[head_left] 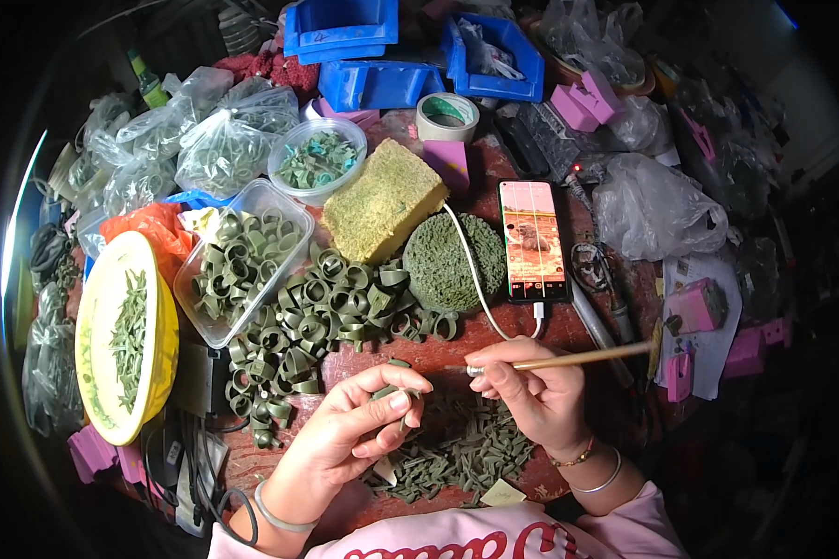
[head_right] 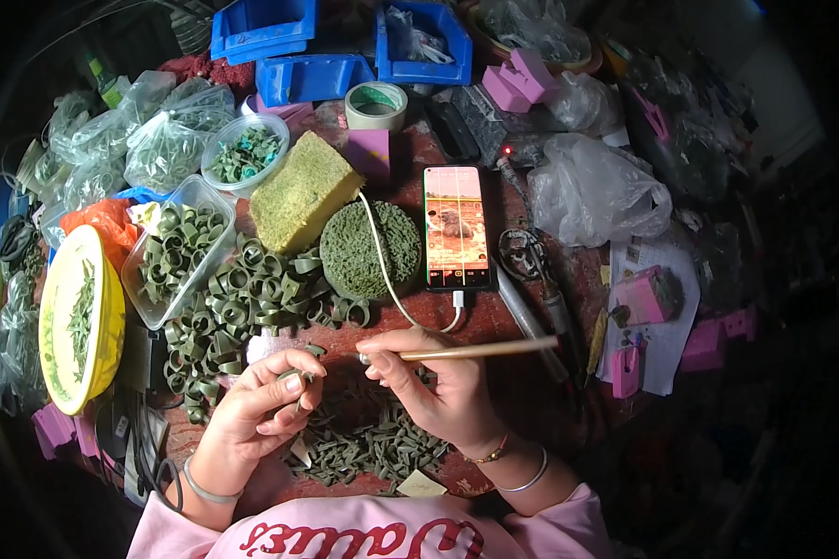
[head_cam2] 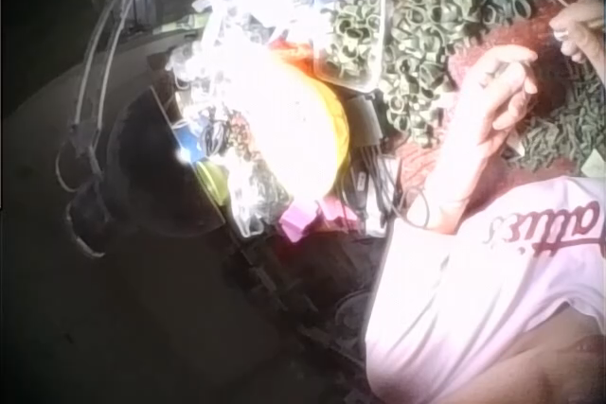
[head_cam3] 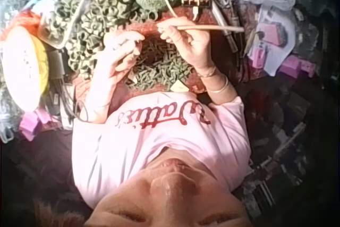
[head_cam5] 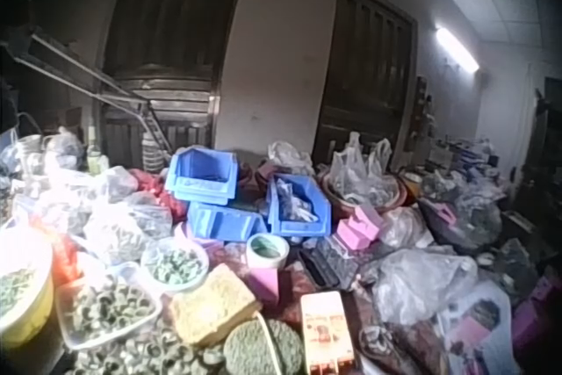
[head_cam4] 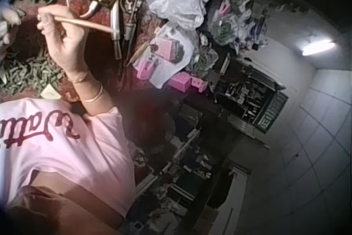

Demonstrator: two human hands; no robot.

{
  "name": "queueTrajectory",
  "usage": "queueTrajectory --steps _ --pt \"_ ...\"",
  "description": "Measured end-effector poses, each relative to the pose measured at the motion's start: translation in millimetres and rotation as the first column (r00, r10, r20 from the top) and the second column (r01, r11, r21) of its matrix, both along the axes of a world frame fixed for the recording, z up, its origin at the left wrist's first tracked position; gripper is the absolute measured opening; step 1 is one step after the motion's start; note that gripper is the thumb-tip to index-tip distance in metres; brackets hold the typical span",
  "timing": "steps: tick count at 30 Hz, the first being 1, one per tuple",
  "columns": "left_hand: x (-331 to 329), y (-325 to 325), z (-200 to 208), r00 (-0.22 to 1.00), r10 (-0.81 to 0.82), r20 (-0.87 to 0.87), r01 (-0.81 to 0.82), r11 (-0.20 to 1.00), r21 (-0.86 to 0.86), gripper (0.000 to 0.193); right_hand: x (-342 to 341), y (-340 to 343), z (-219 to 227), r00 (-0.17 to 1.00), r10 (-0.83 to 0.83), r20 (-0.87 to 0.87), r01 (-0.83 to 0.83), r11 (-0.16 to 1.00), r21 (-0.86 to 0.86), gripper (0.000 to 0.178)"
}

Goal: Shaping and detailing small wax foliage components using a handheld tool on a crowded workshop table.

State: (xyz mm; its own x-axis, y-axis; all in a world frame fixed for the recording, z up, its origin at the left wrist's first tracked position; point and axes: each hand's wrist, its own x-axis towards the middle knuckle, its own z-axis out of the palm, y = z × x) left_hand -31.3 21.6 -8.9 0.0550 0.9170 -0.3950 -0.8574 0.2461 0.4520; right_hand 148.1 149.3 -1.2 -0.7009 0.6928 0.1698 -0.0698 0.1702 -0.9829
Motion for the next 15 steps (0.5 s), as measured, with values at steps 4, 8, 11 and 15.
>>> queueTrajectory --steps 4,8,11,15 --pt "2.3 -0.2 -0.5 1.000 -0.023 -0.008 0.023 1.000 -0.008 0.021 -5.4 8.0 -0.6 0.999 0.042 0.019 -0.046 0.850 0.525 0.023" --pt "1.6 -2.2 -2.4 0.996 -0.088 0.014 0.088 0.996 0.008 0.017 -8.2 -1.2 3.6 0.980 0.177 0.094 -0.201 0.881 0.428 0.035" --pt "2.0 -2.0 -0.9 0.987 -0.156 0.033 0.156 0.988 0.011 0.017 -6.5 -0.7 4.9 0.968 0.228 0.107 -0.251 0.901 0.353 0.032" --pt "3.0 -1.9 -2.8 0.983 -0.182 0.040 0.182 0.983 -0.009 0.019 -6.2 -0.9 0.3 0.961 0.273 0.044 -0.272 0.905 0.328 0.028"
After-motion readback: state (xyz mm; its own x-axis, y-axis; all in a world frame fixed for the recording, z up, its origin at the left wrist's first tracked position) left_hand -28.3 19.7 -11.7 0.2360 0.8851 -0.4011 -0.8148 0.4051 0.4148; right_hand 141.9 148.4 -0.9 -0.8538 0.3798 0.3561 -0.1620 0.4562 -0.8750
